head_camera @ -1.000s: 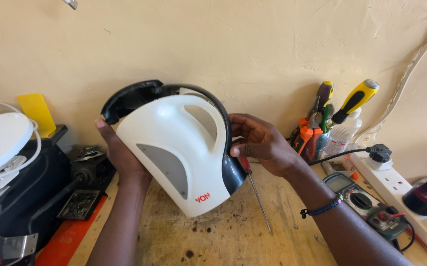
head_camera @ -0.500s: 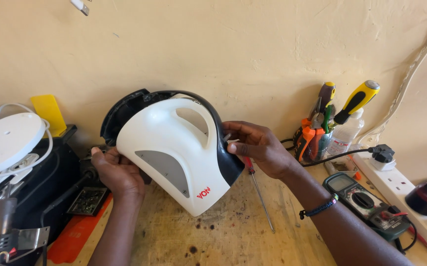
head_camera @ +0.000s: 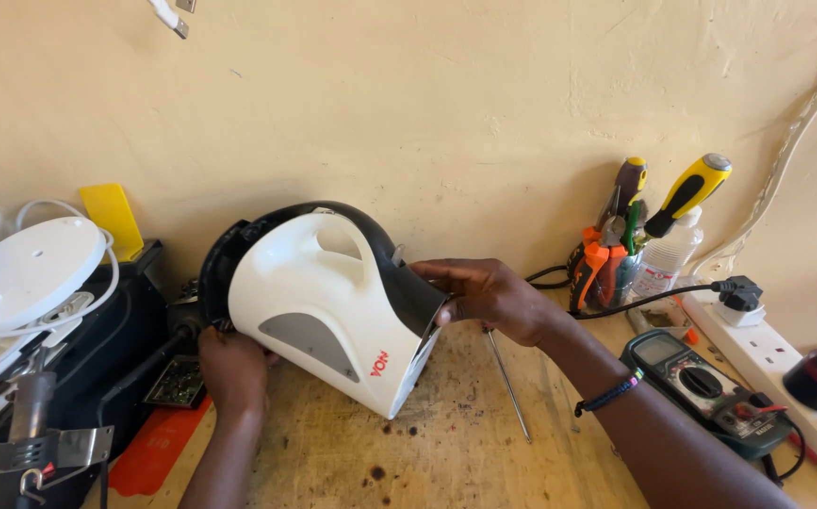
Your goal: Disassembling an electric kettle by removing screws and prying off the handle and outer casing
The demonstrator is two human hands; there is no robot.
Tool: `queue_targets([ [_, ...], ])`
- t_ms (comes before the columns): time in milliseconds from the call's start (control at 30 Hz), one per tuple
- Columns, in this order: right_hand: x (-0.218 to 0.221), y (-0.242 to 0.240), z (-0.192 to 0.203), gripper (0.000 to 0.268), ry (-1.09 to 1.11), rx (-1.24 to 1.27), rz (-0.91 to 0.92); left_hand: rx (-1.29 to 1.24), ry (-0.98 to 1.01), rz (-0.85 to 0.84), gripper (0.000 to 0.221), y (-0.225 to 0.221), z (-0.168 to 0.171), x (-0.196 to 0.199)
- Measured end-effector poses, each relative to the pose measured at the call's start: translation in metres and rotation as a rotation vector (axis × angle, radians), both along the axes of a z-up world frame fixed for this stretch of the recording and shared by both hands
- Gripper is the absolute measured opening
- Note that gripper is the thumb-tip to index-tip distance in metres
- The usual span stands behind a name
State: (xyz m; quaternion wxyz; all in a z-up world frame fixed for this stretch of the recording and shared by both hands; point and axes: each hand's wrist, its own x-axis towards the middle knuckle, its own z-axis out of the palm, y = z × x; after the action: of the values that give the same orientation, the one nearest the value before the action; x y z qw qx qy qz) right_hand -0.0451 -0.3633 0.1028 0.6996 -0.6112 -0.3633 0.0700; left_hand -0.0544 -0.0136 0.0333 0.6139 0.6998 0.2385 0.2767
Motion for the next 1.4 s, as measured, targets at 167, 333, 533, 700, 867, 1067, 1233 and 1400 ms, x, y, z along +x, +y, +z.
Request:
queue_targets([
  [167, 0.004, -0.011, 0.001, 0.050, -0.054, -0.033, -0.127, 0.331, 0.277, -0.055, 0.049, -0.008, 0.021, -0.023],
  [333, 0.017, -0.016, -0.007, 0.040, -0.059, -0.077, -0.223, 0.471, 0.338, -0.062, 0.065, -0.010, 0.035, -0.036],
  [533, 0.022, -0.019, -0.010, 0.034, -0.045, -0.020, -0.249, 0.153, 0.287, -0.099, 0.024, -0.009, 0.051, -0.060],
  [700, 0.020, -0.036, 0.008, 0.041, 0.074, -0.139, -0.300, 1.091, 0.865, -0.149, 0.046, 0.010, 0.054, -0.065],
  [867, 0.015, -0.051, 0.031, 0.027, 0.184, -0.069, -0.529, 1.081, 1.127, -0.115, 0.062, -0.034, 0.139, -0.090],
  [1067, 0.003, -0.047, 0.043, 0.012, 0.214, -0.237, -0.861, 1.110, 1.209, -0.146, 0.066, -0.023, 0.166, -0.077],
  [1233, 0.007, -0.044, 0.031, 0.016, 0.282, -0.458, -0.876, 1.331, 1.248, -0.161, 0.078, 0.049, 0.094, -0.028],
  [1400, 0.031, -0.043, -0.004, 0.019, -0.041, -0.759, -0.892, 1.272, 0.478, -0.092, 0.094, 0.029, 0.098, -0.043],
])
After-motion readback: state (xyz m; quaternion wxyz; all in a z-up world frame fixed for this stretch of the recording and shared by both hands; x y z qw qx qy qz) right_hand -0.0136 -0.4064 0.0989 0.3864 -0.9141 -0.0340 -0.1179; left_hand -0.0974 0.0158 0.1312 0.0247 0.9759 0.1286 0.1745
